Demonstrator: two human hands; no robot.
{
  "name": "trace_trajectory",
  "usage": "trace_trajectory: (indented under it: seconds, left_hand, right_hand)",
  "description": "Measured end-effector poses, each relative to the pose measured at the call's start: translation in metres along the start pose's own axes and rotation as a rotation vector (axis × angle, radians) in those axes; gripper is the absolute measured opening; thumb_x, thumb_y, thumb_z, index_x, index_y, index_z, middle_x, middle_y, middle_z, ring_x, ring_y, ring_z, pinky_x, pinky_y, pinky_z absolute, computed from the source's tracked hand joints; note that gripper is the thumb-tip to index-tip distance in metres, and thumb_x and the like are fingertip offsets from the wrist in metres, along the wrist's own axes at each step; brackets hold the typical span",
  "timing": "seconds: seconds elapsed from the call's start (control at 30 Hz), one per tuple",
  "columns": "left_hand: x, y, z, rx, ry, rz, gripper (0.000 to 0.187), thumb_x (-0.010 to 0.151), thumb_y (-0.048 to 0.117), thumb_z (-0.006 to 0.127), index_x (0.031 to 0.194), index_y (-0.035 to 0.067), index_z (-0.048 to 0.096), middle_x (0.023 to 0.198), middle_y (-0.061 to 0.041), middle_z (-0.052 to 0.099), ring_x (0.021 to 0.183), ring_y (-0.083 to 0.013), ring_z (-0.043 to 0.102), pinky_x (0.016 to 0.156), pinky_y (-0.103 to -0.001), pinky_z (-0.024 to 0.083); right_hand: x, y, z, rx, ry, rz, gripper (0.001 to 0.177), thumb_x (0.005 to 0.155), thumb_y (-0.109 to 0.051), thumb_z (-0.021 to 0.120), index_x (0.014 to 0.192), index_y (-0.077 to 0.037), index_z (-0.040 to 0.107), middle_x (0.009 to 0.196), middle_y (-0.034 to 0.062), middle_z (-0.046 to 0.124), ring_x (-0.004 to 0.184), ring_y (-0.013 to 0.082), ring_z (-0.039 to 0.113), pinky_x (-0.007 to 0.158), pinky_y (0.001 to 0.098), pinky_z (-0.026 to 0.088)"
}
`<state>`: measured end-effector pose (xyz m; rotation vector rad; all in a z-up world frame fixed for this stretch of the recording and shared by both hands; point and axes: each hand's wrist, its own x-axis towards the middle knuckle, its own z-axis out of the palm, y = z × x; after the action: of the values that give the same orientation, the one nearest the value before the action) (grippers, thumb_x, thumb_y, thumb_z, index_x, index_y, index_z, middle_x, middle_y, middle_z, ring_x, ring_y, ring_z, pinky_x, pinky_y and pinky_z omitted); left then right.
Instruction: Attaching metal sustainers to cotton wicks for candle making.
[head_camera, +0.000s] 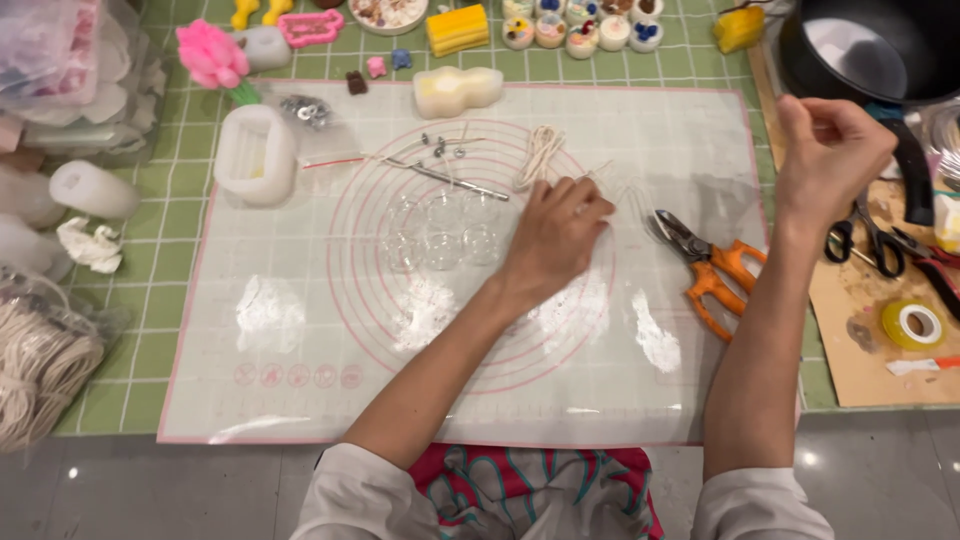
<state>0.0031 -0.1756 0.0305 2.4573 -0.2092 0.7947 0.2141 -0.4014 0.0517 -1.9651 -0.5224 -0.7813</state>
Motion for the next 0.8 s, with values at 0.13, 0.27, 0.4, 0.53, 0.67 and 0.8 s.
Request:
trace_trajectory:
  seconds: [0.13,0.27,0.4,0.53,0.67,0.8]
  left_hand:
    - [0.009,0.026,0.009,-0.009,-0.039,0.162,0.049,0.082,-0.005,0.066,0.130,0.005,0.063,0.142,-0.010,0.058,0.108,-0.0254,0.057,0.095,-0.040,0.041]
    - [0.010,0.027,0.026,0.056,-0.188,0.198,0.078,0.064,-0.013,0.061,0.140,0.003,0.057,0.152,-0.011,0.049,0.101,-0.0270,0.056,0.088,-0.041,0.042]
    - [0.000,0.012,0.047,0.075,-0.193,0.251,0.060,0.073,-0.011,0.061,0.132,0.001,0.060,0.131,-0.011,0.056,0.111,-0.0269,0.056,0.098,-0.039,0.045]
    - [0.000,0.011,0.034,0.064,-0.094,0.239,0.044,0.077,-0.009,0.063,0.120,0.000,0.064,0.111,-0.011,0.058,0.109,-0.0267,0.057,0.100,-0.040,0.047]
    - [0.008,0.011,0.004,-0.095,-0.164,0.140,0.028,0.084,0.004,0.073,0.110,0.000,0.065,0.105,-0.013,0.058,0.106,-0.0294,0.057,0.095,-0.042,0.046]
    - [0.004,-0.002,-0.002,-0.191,-0.122,0.073,0.027,0.083,0.002,0.072,0.109,0.001,0.065,0.105,-0.012,0.061,0.104,-0.0311,0.060,0.091,-0.042,0.049]
  right_hand:
    - [0.004,-0.014,-0.001,0.019,0.045,-0.066,0.016,0.096,-0.002,0.089,0.091,0.007,0.077,0.080,0.0088,0.071,0.069,0.0089,0.061,0.062,0.0218,0.046]
    - [0.000,-0.016,-0.001,0.179,-0.035,0.098,0.018,0.102,-0.002,0.083,0.091,0.007,0.071,0.081,0.0066,0.074,0.074,0.0071,0.072,0.064,0.0176,0.051]
    - [0.002,-0.020,-0.003,0.209,-0.018,0.118,0.018,0.108,-0.003,0.076,0.095,0.007,0.069,0.080,0.0076,0.073,0.070,0.0088,0.071,0.061,0.0202,0.053]
    - [0.004,0.004,-0.023,0.157,-0.078,0.020,0.003,0.104,0.008,0.068,0.102,0.009,0.070,0.092,0.0092,0.077,0.085,0.0114,0.076,0.076,0.0226,0.059]
    - [-0.009,-0.013,-0.070,-0.085,-0.155,-0.094,0.007,0.095,0.006,0.078,0.096,0.010,0.072,0.093,0.0136,0.076,0.084,0.0148,0.075,0.076,0.0236,0.057]
    - [-0.031,-0.025,-0.095,-0.284,-0.264,-0.034,0.011,0.099,-0.001,0.081,0.105,0.007,0.076,0.088,0.0168,0.075,0.078,0.0195,0.072,0.073,0.0270,0.053]
